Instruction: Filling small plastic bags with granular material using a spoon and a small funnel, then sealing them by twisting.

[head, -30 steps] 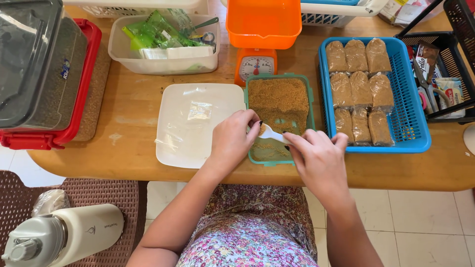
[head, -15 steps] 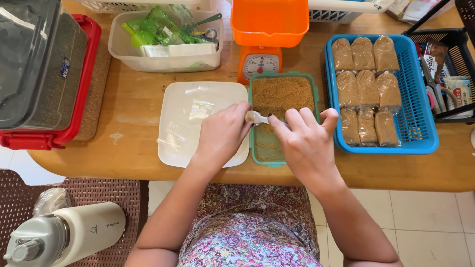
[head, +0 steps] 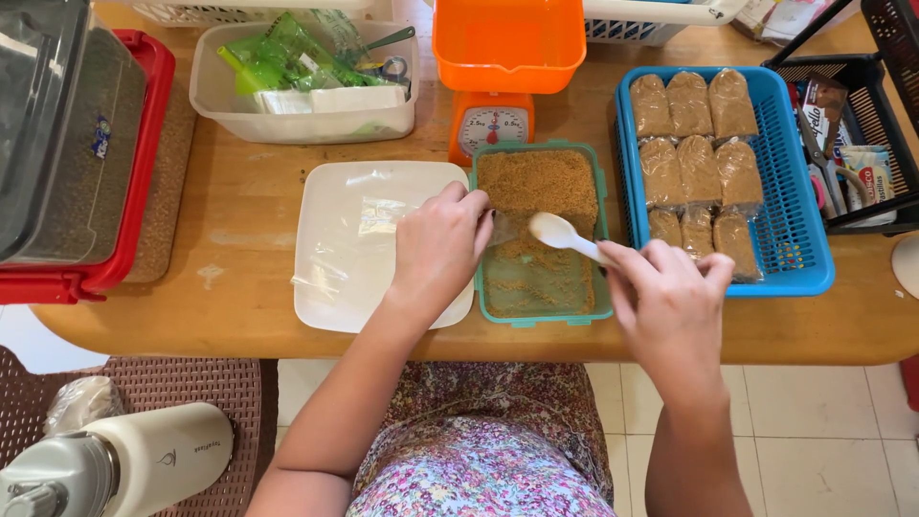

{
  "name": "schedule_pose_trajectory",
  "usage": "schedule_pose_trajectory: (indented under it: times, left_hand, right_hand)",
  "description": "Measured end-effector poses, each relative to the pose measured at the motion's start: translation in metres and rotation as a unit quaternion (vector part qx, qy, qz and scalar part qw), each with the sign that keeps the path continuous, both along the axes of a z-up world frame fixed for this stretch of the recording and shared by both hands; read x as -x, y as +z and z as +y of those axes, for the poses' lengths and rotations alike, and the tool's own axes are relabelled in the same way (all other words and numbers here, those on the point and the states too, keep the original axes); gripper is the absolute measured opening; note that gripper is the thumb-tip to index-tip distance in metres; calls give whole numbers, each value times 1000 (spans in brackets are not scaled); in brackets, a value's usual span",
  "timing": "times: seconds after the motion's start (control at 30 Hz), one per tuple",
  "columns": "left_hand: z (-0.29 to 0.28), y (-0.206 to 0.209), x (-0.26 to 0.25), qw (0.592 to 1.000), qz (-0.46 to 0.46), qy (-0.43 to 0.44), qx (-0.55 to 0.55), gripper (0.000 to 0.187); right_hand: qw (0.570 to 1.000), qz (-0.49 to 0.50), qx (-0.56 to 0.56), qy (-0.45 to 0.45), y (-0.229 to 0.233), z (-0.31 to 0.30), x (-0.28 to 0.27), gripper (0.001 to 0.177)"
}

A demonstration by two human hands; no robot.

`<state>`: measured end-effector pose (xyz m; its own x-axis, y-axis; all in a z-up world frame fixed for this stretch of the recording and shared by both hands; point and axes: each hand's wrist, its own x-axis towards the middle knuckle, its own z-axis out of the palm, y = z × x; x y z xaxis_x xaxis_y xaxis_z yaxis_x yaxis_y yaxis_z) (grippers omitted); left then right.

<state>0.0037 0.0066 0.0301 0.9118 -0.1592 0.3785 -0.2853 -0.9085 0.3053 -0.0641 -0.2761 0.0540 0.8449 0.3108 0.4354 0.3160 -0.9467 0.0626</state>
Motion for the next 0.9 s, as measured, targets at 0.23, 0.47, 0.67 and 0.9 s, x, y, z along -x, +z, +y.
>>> schedule_pose_trajectory:
  times: [0.23,0.47,0.67,0.9]
  left_hand:
    - [-3,-4,1,999,29,-7,10,12]
    - [-3,5,13,998,65,4,25,13]
    - [-1,3,11,996,79,5,37,8]
    - [3,3,7,995,77,18,54,10]
  right_hand:
    - [992,55,74,-87,-54,-7,4,22]
    - [997,34,22,-61,-93,34,-23,19]
    - [990,116,-74,-17,-104,54,-51,24]
    - [976,166,-141,-11,-96,55,-58,23]
